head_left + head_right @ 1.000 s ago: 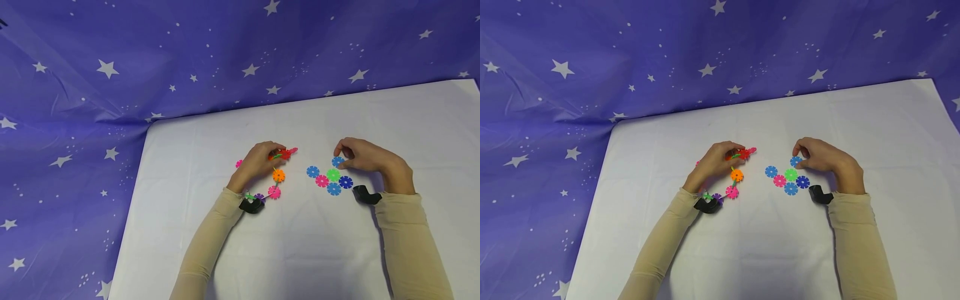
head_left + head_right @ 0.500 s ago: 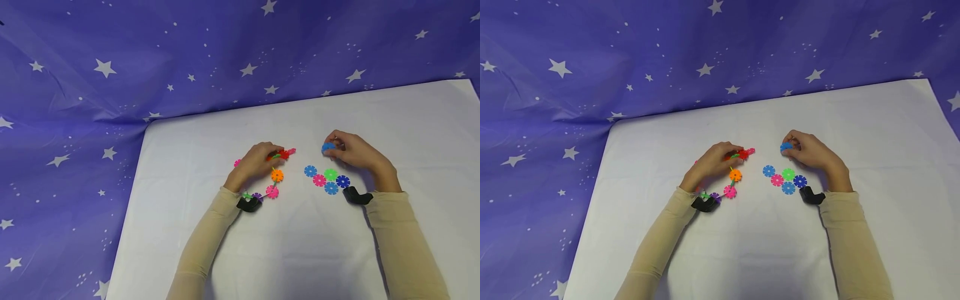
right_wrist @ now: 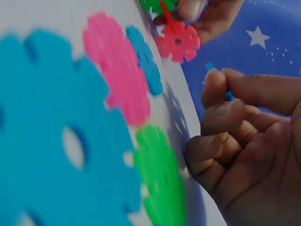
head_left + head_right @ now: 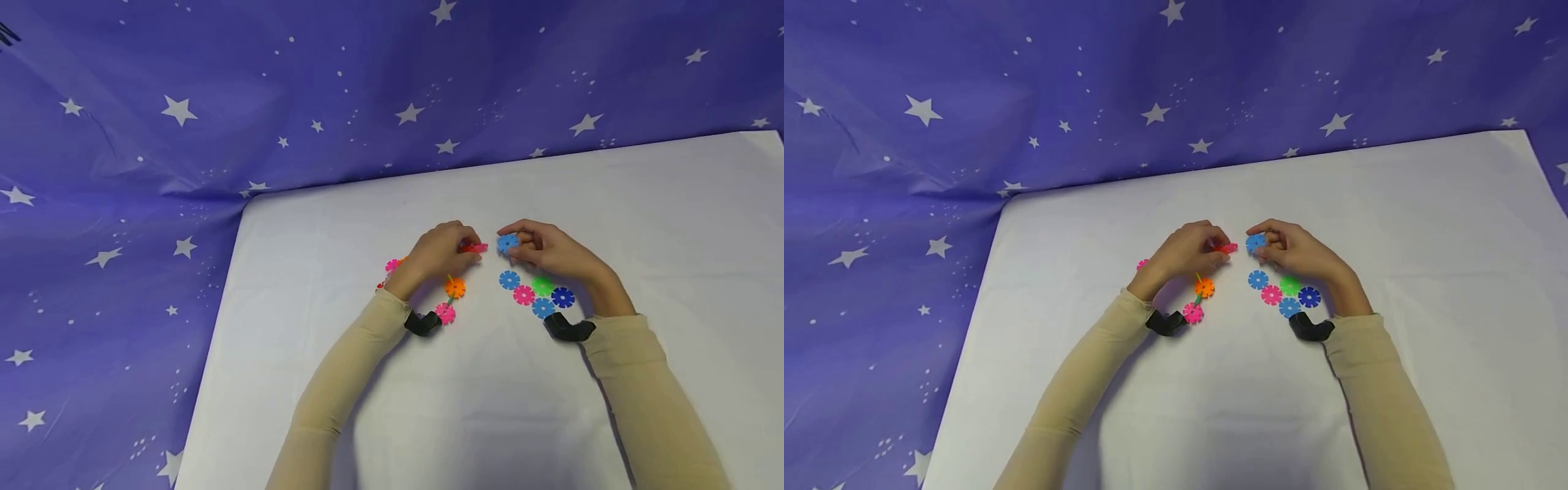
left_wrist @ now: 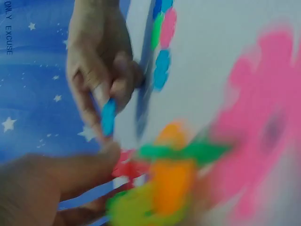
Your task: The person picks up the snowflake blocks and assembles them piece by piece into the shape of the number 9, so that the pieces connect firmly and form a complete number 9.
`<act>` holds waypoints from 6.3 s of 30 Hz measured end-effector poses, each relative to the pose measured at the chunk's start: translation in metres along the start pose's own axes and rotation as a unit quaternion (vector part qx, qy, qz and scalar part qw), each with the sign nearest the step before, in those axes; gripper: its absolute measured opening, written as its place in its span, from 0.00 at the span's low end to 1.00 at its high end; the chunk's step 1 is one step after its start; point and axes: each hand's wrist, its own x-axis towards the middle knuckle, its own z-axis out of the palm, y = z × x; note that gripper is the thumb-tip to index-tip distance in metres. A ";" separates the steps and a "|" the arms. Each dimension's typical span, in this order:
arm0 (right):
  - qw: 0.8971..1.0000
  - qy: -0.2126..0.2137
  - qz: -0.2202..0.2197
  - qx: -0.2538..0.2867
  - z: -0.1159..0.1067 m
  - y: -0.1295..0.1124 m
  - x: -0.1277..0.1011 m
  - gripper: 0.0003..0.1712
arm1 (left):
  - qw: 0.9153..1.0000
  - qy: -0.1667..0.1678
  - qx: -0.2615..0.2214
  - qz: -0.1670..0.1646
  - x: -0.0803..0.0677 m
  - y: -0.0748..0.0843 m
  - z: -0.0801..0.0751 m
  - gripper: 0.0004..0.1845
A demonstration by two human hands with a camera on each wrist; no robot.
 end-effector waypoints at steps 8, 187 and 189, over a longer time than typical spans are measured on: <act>0.999 0.000 -0.003 0.036 0.006 -0.001 0.006 0.22 | 0.994 0.076 -0.077 -0.003 0.000 -0.007 0.014 0.06; 0.992 0.099 0.078 0.001 0.019 -0.003 -0.020 0.23 | 0.998 0.024 0.001 0.063 0.010 -0.002 0.014 0.23; 0.991 0.100 0.085 0.012 0.020 -0.003 -0.018 0.25 | 0.998 0.009 -0.004 0.063 0.008 -0.001 0.012 0.23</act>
